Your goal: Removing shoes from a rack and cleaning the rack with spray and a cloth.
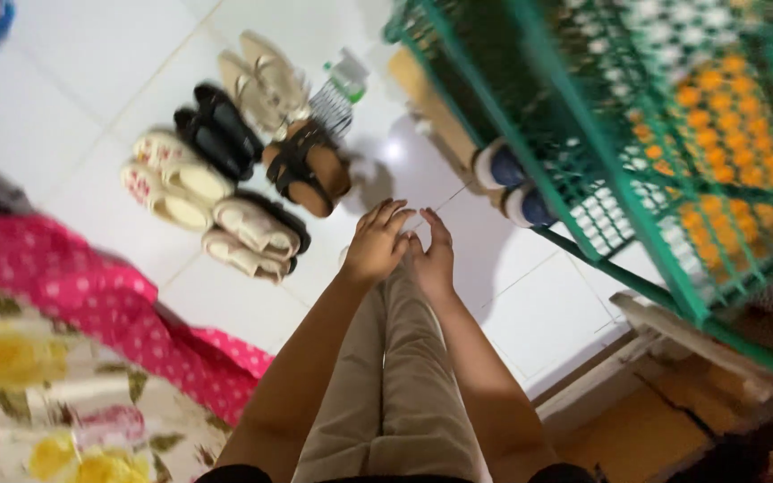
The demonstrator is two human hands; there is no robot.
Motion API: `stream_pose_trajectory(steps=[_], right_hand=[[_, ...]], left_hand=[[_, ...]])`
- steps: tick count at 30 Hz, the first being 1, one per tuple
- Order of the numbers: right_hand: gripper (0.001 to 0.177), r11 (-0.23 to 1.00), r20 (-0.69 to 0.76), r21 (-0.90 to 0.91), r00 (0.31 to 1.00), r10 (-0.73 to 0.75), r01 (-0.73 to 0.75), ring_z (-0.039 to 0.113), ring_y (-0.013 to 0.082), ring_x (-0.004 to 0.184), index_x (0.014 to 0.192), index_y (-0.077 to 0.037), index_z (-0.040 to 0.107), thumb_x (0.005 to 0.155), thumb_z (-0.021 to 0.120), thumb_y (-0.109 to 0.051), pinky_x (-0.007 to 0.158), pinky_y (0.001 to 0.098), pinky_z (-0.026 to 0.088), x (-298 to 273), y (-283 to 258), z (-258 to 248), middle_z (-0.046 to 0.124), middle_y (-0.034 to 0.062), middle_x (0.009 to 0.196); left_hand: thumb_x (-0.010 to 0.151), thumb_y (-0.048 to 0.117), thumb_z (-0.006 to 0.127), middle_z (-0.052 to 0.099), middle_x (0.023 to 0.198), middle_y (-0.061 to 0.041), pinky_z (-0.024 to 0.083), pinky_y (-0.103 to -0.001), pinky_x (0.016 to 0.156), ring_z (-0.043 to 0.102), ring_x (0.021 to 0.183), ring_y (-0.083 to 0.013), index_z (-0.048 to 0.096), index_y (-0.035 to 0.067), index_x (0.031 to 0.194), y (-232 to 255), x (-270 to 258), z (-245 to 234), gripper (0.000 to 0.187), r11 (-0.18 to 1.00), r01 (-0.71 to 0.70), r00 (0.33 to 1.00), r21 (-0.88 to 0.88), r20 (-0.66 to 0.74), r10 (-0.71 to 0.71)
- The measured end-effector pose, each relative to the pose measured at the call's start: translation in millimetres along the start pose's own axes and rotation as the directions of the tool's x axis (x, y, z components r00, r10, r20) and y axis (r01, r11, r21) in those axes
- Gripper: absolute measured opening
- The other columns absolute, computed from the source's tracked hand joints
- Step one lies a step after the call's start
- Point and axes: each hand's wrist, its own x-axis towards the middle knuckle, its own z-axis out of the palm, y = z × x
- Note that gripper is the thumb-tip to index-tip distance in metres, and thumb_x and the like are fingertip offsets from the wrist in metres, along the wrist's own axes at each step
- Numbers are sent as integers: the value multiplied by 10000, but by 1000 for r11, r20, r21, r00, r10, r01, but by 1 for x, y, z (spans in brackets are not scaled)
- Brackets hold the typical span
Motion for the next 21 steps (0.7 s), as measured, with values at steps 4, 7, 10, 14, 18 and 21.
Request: stream_pose_trajectory(steps=[4,7,10,14,18,21], right_hand=[[496,998,-128,30,990,61,-58,514,355,1375,1418,-76,562,941,686,-133,1137,421,411,-4,18,-40,551,178,1494],[508,985,-226,92,960,162,-145,552,336,1322,1419,-97,563,929,691,-145,1047,411,470,-4,32,-69,561,164,1493],[534,945,-291,160,901,321,-285,600,317,1231,1424,-121,567,909,703,-158,949,399,523,2,66,-89,599,157,1429],[594,922,-379,235,844,379,-308,609,318,1212,1449,-121,539,887,731,-125,927,391,541,23,128,-100,578,173,1416],[748,929,-432,231,825,365,-290,559,373,1272,1516,-109,414,850,754,-83,997,416,508,49,161,-107,481,208,1501],[865,958,-449,131,846,287,-255,468,450,1339,1561,-82,312,822,762,-52,1076,465,433,60,153,-111,457,265,1488]], left_hand=[[966,210,618,536,1483,-103,329,-482,1173,437,1436,-325,587,135,1384,33,26,11,426,997,-69,989,18,136,66],[951,205,635,522,1484,-125,323,-505,1157,419,1429,-345,566,126,1397,42,48,32,458,987,-132,965,88,237,108],[924,195,660,503,1507,-131,335,-513,1161,409,1438,-354,556,133,1407,45,74,61,497,974,-181,947,135,292,135],[906,205,699,377,1577,-173,350,-534,1156,350,1460,-415,503,169,1466,43,114,104,595,968,-163,944,191,315,96],[873,220,734,198,1623,-253,368,-574,1111,251,1468,-499,392,208,1549,44,149,140,758,967,-116,959,228,279,50],[865,227,748,148,1633,-270,394,-573,1094,223,1476,-507,358,242,1555,45,173,165,792,964,-64,964,259,266,-8]])
